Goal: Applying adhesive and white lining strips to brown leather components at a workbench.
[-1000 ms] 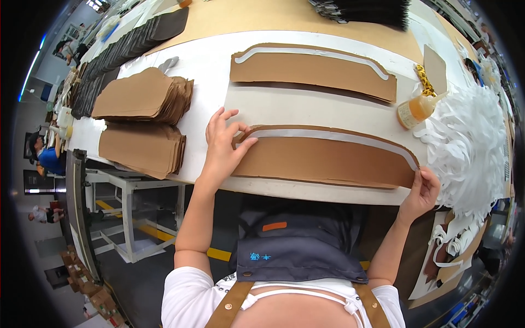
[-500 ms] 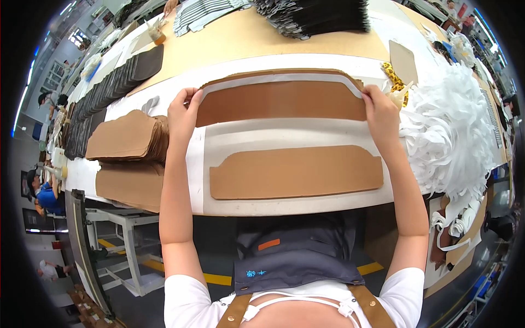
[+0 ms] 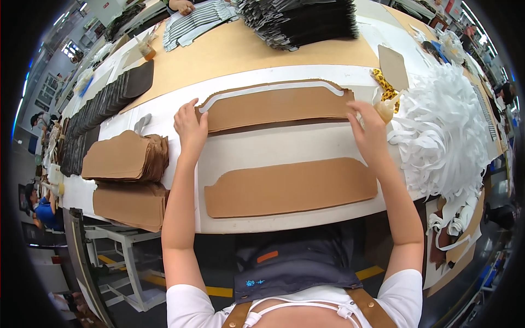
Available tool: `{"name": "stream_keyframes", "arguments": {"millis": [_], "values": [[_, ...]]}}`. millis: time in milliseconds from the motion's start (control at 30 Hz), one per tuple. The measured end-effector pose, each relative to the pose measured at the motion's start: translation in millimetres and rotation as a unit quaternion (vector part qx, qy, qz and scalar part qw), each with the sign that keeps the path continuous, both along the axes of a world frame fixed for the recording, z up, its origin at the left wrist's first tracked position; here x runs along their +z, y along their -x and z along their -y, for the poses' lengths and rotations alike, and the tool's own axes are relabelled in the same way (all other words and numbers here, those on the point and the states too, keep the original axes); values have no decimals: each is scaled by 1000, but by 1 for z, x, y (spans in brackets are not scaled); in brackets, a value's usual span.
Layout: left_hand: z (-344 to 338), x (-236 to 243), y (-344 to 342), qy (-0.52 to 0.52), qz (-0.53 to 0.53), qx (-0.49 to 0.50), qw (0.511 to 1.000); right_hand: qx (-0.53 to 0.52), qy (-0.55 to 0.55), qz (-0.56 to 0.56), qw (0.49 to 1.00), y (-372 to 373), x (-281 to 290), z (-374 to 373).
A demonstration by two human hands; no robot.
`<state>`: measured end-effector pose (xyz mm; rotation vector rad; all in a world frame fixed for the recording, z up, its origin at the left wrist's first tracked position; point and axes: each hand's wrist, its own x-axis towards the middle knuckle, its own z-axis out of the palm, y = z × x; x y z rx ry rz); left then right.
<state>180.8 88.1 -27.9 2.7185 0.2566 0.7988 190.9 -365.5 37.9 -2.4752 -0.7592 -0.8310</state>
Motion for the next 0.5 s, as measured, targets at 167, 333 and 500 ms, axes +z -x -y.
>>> {"name": "stream_keyframes", "arguments": {"millis": [167, 333, 500], "values": [[10, 11, 36, 56, -29, -28, 998, 136, -635, -533, 542, 17, -14, 60], [14, 11, 47, 106, 18, -40, 993, 218, -839, -490, 90, 10, -18, 59], [5, -2, 50, 160, 51, -58, 984, 166, -889, -426, -25, -13, -23, 54]]}}
